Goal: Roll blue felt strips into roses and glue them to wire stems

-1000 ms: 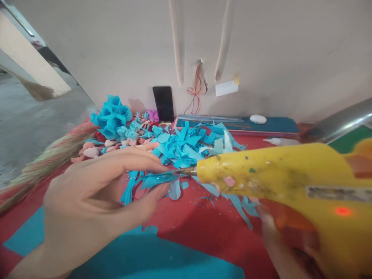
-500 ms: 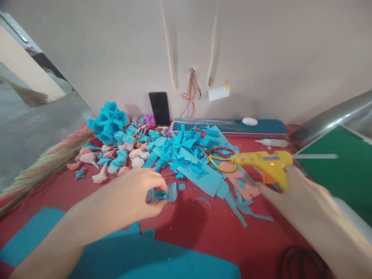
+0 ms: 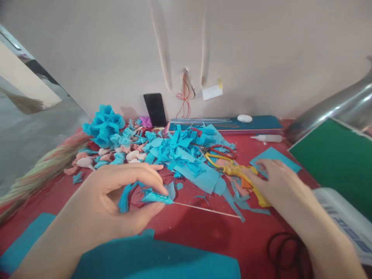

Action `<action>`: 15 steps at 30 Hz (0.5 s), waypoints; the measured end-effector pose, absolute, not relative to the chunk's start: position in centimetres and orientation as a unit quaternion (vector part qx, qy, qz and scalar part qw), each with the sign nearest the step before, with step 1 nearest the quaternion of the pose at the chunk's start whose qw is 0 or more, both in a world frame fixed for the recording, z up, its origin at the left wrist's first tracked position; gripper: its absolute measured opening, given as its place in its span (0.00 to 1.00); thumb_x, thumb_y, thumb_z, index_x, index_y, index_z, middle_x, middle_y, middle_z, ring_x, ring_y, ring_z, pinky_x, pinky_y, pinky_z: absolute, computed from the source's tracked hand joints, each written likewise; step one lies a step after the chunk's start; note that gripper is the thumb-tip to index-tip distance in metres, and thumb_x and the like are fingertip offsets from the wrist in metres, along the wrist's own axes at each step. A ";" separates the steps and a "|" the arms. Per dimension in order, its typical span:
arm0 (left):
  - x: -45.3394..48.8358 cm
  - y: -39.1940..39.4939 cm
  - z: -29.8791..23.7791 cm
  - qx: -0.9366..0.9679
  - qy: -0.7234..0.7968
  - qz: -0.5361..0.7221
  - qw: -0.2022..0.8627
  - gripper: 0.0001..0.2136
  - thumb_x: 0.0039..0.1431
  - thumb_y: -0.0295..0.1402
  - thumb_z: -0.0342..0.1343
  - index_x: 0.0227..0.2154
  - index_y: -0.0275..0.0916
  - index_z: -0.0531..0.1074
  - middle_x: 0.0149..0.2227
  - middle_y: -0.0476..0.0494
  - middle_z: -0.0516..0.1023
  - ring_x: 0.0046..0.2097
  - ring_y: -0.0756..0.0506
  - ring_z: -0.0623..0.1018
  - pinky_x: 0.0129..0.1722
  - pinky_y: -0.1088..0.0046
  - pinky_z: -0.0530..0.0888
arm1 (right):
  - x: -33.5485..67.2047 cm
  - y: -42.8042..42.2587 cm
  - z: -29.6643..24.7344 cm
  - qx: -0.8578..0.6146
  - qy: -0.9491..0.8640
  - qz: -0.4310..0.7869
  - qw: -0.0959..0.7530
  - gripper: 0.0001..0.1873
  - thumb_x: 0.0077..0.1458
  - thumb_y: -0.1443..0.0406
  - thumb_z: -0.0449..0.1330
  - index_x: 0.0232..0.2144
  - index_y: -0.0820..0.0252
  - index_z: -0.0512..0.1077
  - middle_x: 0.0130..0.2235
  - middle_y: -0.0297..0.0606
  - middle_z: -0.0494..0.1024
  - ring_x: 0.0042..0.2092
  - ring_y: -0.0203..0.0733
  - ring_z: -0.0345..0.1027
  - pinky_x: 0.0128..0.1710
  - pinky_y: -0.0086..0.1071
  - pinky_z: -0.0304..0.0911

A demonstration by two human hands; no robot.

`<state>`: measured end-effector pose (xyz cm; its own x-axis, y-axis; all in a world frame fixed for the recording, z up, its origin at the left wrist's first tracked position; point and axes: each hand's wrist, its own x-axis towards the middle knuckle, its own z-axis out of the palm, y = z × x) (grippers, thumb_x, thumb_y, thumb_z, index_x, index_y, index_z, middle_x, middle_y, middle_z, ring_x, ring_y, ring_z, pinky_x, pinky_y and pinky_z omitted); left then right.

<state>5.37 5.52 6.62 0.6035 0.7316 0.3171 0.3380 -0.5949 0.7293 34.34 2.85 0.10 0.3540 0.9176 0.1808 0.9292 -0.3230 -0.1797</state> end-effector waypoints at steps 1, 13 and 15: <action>5.5 5.4 6.6 0.835 0.317 0.317 0.319 0.06 0.48 0.26 0.56 0.27 0.45 0.70 0.27 0.56 0.75 0.33 0.51 0.75 0.32 0.77 0.72 | 33.5 2.1 1.1 -0.805 -0.573 -0.029 0.152 0.10 0.58 0.59 0.54 0.35 0.59 0.69 0.36 0.41 0.72 0.35 0.40 0.68 0.35 0.32 0.64; 6.4 4.5 6.0 0.840 0.268 0.306 0.359 0.08 0.47 0.26 0.61 0.31 0.45 0.71 0.30 0.57 0.76 0.38 0.51 0.77 0.42 0.79 0.73 | 24.6 -3.0 4.0 -0.542 -0.746 0.011 0.387 0.11 0.61 0.63 0.47 0.41 0.43 0.66 0.43 0.27 0.71 0.39 0.34 0.69 0.38 0.22 0.68; 6.4 4.4 5.9 0.842 0.267 0.300 0.360 0.08 0.47 0.27 0.60 0.31 0.45 0.71 0.30 0.56 0.77 0.38 0.50 0.77 0.42 0.78 0.73 | 24.5 -2.7 3.8 -0.528 -0.745 0.026 0.407 0.10 0.60 0.65 0.48 0.41 0.45 0.67 0.42 0.27 0.71 0.39 0.34 0.69 0.37 0.20 0.68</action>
